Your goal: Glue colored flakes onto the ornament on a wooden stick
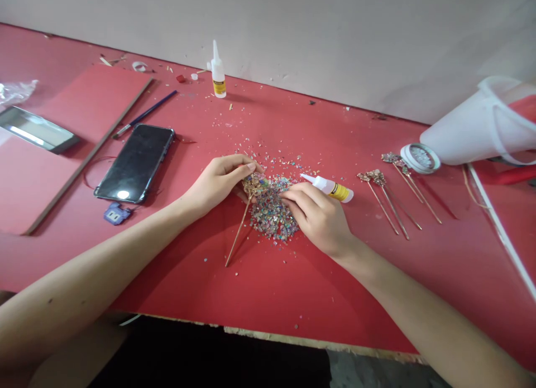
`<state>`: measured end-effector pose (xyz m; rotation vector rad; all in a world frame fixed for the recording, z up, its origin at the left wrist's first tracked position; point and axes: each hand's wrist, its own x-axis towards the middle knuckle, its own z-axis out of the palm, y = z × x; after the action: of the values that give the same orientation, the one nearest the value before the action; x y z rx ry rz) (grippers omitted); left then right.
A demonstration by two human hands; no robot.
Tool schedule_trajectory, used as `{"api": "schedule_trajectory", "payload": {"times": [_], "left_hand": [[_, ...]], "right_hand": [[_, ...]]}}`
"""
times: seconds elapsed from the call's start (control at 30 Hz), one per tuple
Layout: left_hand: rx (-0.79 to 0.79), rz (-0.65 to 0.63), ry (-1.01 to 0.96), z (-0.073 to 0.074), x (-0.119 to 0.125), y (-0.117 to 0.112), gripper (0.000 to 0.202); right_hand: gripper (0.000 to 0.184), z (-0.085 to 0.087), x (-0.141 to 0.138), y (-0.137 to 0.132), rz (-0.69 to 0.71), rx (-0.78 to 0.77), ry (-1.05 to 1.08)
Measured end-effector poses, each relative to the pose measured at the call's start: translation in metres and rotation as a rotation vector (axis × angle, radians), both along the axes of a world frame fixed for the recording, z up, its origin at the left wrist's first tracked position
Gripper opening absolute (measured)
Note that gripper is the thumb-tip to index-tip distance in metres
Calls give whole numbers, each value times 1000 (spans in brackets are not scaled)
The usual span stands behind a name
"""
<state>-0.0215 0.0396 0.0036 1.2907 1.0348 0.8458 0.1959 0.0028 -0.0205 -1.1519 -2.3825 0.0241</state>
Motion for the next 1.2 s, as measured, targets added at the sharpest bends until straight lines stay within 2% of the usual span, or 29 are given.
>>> {"api": "schedule_trajectory", "payload": {"times": [0.7,0.93,1.2], "left_hand": [[4,-12,6,-1,0,0,19],[8,-15,2,0,0,-1,20],[1,-18,8,1,0,-1,19]], "right_hand": [[15,2,-1,-1,39,77,-29],[14,4,-1,-1,90,-25,45],[13,1,0,0,0,-35,62]]}}
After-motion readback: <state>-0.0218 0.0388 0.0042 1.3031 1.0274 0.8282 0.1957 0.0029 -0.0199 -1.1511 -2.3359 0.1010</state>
